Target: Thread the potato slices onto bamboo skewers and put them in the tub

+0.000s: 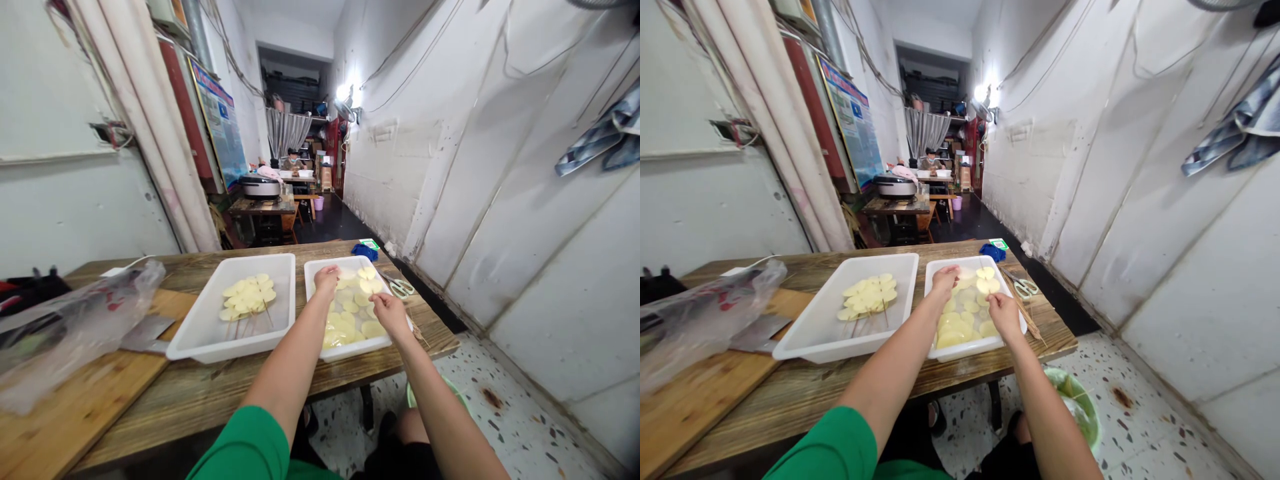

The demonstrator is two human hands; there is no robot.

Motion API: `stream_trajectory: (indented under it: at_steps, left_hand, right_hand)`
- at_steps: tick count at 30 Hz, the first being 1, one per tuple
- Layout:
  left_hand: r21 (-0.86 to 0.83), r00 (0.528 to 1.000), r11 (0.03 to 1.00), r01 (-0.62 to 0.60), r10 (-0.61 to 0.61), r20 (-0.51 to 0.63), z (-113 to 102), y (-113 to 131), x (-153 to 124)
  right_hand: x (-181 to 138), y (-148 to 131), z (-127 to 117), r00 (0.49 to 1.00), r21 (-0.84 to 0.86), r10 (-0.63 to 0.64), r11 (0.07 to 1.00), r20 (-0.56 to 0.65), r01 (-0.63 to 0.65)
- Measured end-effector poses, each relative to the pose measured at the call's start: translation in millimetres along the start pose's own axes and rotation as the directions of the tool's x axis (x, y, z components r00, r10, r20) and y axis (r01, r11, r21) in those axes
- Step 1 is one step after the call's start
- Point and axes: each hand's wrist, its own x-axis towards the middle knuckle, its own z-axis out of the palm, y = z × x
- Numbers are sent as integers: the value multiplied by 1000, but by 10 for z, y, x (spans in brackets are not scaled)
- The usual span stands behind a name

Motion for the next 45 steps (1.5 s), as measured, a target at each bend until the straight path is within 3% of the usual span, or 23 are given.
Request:
stream_trajectory:
  at_steps: [2,4,5,7,9,11,21,26,28,35,42,45]
  left_hand:
    - [158,980,987,16,-46,192,11,-68,-1]
    - [369,952,924,-102,-16,304,22,-141,-1]
    - [485,943,851,-200,34,330,28,-175,-2]
    - [715,924,607,-348,94,370,44,-237,-8]
    - [851,922,370,-374,44,386,64,-288,-25]
    - [900,930,256,-353,-10,367,84,-329,-48]
    - [957,960,102,-271,-42,276,60,-379,-34]
    - [876,876,65,-479,-36,481,62,-392,-68]
    - [861,859,60,-505,-69,508,79,-397,-91]
    - [949,948,71,-308,-68,312,116,-323,-186]
    - [872,851,-20,-488,-233,471,125,-276,-183]
    - [903,875,-10,-430,-252,414,155,-326,-120]
  right_hand:
    - [5,16,-7,998,20,8,1000,-55,-7]
    - [12,39,-5,997,38,8,999,-82,-5]
    - [16,51,-2,996,43,4,999,-89,0]
    - [24,75,4,995,41,-10,999,-95,14]
    - [30,95,8,996,29,-22,999,-89,25]
    - [34,110,7,996,12,-30,999,-79,31]
    - [-23,68,37,1000,-3,-17,1000,-13,17]
    - [-38,57,69,1000,10,-16,1000,-17,16]
    - [-41,50,71,1000,14,-5,1000,-17,6]
    - [-64,9,69,1000,19,21,1000,-18,-21]
    - [-76,21,77,1000,12,20,1000,-14,-20]
    - [-78,27,76,1000,22,28,999,-6,-28]
